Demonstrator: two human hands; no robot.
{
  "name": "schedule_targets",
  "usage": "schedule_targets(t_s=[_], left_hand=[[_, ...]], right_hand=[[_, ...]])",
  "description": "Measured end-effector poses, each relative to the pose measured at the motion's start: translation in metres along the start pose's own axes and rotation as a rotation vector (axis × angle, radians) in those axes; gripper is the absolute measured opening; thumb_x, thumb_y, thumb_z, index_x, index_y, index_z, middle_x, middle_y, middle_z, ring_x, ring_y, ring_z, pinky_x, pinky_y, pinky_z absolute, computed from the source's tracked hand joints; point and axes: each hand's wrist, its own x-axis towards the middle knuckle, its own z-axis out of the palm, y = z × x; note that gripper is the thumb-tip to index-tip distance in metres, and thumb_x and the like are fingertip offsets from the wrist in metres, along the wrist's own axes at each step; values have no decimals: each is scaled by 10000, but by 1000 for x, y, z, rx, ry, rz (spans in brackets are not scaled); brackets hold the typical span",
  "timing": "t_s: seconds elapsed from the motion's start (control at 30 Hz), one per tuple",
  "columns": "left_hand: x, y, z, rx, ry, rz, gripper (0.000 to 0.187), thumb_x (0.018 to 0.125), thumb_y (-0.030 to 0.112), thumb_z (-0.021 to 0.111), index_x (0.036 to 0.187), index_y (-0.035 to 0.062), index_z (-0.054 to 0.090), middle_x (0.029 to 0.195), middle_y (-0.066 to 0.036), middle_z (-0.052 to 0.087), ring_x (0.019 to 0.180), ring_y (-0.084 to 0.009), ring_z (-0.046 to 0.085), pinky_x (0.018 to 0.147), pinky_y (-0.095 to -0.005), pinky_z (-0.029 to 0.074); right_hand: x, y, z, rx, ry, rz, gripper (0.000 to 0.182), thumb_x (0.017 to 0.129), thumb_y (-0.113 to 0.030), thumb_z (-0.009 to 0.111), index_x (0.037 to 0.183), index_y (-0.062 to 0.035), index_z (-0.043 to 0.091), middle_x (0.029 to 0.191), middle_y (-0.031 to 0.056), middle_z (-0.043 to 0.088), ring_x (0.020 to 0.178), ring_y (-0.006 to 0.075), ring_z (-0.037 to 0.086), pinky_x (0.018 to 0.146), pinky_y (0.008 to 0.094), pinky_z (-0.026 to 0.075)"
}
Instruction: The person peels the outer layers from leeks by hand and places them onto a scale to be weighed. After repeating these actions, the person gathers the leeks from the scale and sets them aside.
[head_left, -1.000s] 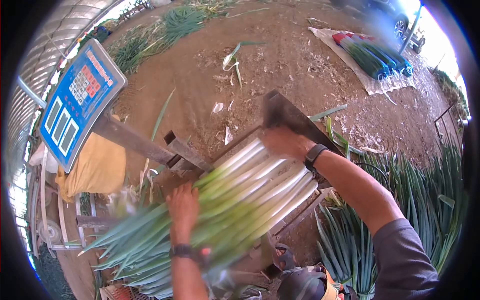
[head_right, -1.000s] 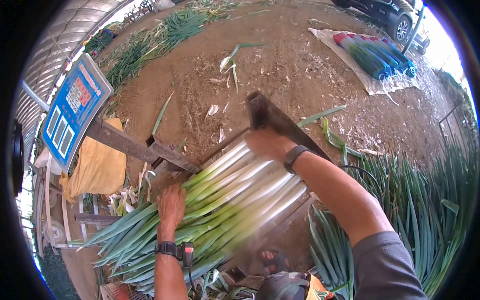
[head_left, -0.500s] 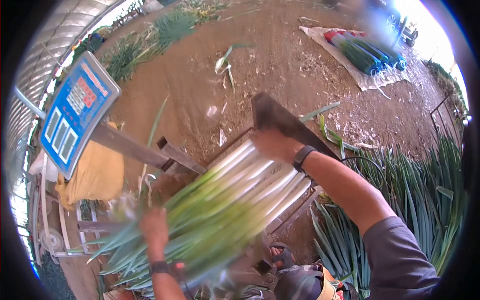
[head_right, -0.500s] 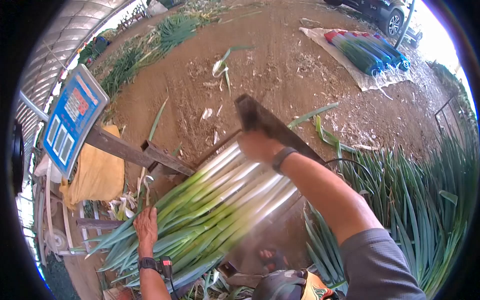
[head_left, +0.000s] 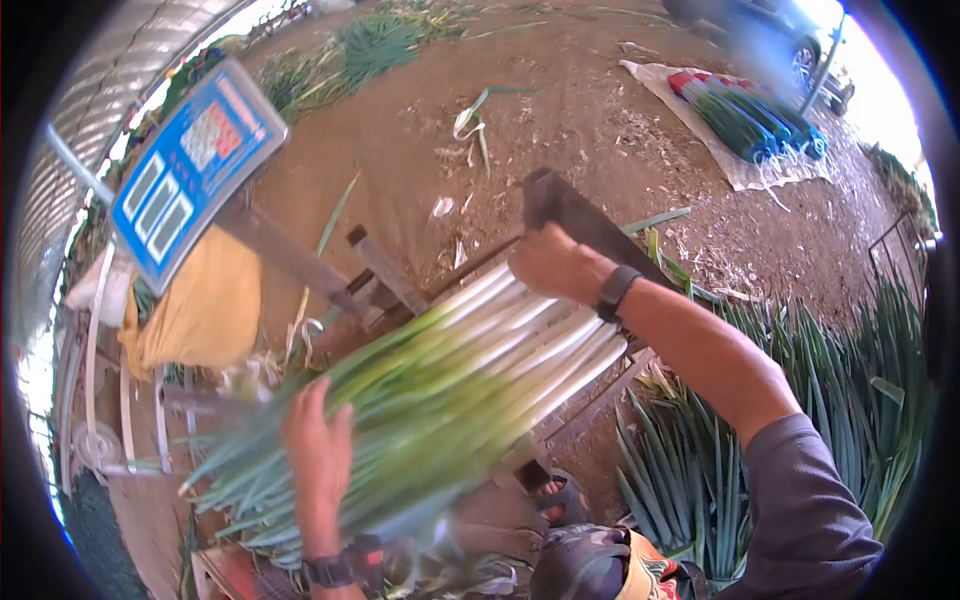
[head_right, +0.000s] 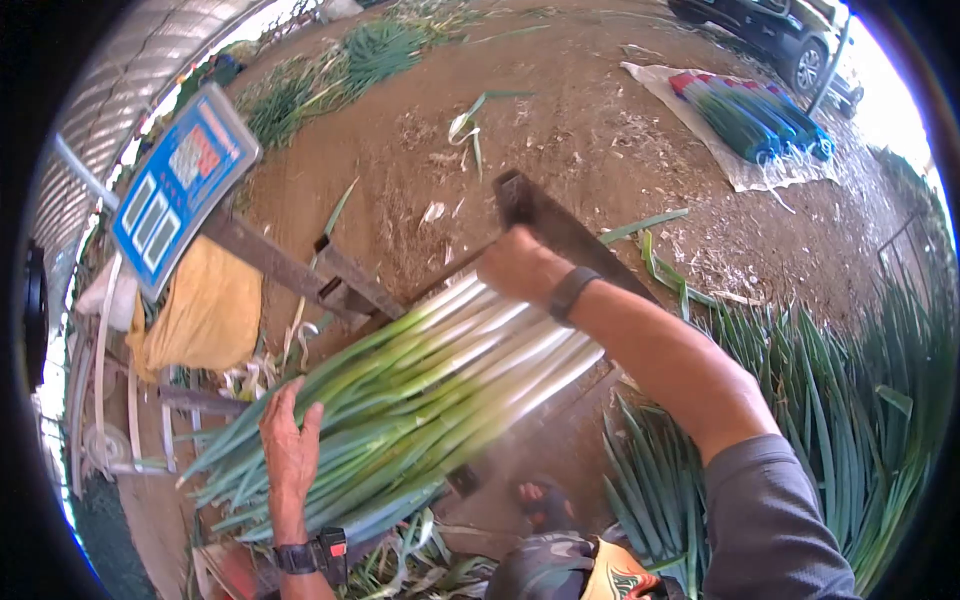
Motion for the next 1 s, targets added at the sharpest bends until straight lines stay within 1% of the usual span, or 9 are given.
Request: schedule_targets(t_s=[0.23,0.33,0.43,0.63,0.77,0.83,0.93,0.97,1.0], left_hand=[[-124,55,-97,-372,-10,-80,369,926,86,698,1279,-5,641,1253,-167,686,1140,-286,674,1007,-382,500],[-206,43,-149,-450,93,-270,360,928,29,684,1284,-4,642,1208,-146,704,1100,-243,691,971,-350,523],[-309,44,-190,-619,396,-691,343,959,47,648,1296,-16,637,1118,-130,721,1059,-224,687,959,-357,523],[-581,15,-202,-306,694,-1008,309,963,98,658,1256,2,665,1072,-99,729,968,-194,699,882,-347,551],[-783,42,-103,-834,1005,-1311,372,1008,344,638,1204,33,692,1033,-71,715,922,-172,702,776,-316,560],[-881,60,-26,-355,468,-1535,341,1004,345,632,1163,52,707,1016,-63,715,920,-180,703,767,-324,561],[-972,103,90,302,-561,-1355,303,998,345,623,1101,81,729,990,-52,715,915,-192,704,752,-337,561],[-979,133,115,-189,285,-1516,246,953,330,624,1013,121,740,965,-41,722,905,-230,708,731,-382,563],[-984,139,137,-2,-254,-1558,201,928,277,614,973,134,748,972,-60,730,911,-269,710,743,-427,567]], right_hand=[[-41,-30,-96,690,294,223,202,912,-95,632,1091,-14,677,980,169,712,893,360,680,823,442,542],[-81,-56,-156,1089,376,445,306,935,-123,652,1224,-29,684,1007,99,711,904,178,664,819,311,527],[-130,-82,-195,1148,560,516,317,939,-149,650,1220,-7,681,985,69,688,848,160,629,776,295,501],[-124,-192,-252,1284,465,-490,270,849,-133,738,1072,14,701,865,96,690,700,188,629,626,307,488],[-127,-297,-285,1430,106,-750,302,759,-115,816,1017,2,713,806,102,689,676,223,668,599,317,499],[-132,-328,-286,1341,3,-826,317,760,-113,823,1034,-2,709,806,119,689,674,239,677,612,330,512],[-145,-364,-303,1110,-212,-841,341,761,-99,827,1066,-5,705,818,144,688,686,260,686,642,359,533],[-149,-376,-308,1060,-227,-868,347,776,-98,813,1092,-8,701,845,163,698,730,290,699,680,389,544],[-153,-387,-315,996,-260,-861,347,779,-101,810,1094,-6,700,856,168,701,749,302,700,697,397,544]])
